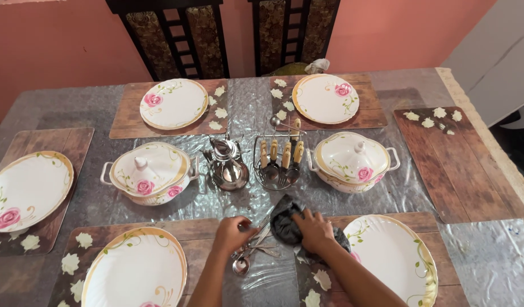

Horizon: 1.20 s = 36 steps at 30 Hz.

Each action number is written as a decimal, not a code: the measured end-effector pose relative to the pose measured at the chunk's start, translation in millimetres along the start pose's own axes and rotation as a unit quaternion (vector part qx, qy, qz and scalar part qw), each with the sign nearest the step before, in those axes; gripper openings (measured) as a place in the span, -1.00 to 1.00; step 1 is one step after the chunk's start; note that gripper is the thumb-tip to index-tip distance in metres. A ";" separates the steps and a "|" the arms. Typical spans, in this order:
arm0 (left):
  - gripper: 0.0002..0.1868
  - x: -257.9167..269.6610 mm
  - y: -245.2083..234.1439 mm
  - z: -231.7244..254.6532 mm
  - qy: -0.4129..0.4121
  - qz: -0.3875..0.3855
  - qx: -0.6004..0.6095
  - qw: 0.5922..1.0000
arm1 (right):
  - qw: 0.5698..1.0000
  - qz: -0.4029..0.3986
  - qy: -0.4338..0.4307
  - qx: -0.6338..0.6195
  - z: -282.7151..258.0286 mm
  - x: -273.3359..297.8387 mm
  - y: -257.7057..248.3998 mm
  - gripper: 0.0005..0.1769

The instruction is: Setting a dining table with plates, bowls, glasses, and cutlery.

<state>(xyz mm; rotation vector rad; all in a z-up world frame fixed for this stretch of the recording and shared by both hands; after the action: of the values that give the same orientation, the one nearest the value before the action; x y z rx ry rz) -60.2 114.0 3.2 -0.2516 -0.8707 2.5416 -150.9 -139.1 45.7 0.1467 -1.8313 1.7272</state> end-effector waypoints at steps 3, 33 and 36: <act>-0.55 16.0 -25.3 72.0 0.060 -0.082 -0.092 0.991 | 0.995 0.025 0.092 -0.036 6.6 16.7 -24.1 -0.12; -0.61 19.4 36.4 0.9 -0.135 -0.089 -0.198 0.967 | 0.977 0.201 -0.033 0.069 -33.1 10.9 -51.8 -0.68; -0.78 17.2 41.2 -12.5 -0.157 -0.104 -0.170 0.967 | 0.973 0.219 -0.035 0.064 -35.0 13.7 -60.2 -0.72</act>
<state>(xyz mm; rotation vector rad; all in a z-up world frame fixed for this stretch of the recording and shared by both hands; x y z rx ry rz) -85.9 99.6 -32.6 0.1413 -1.3779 2.2592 -121.1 -110.5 103.4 -0.1613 -1.9028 2.1664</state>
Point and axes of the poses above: each hand's wrist, its own x-axis away from the middle knuckle, its own y-axis out of the palm, z = x × y, the point moved 4 cm from there along -x, towards the middle knuckle, and after that the axes turned 13 degrees about y, right-handed, at the moved point
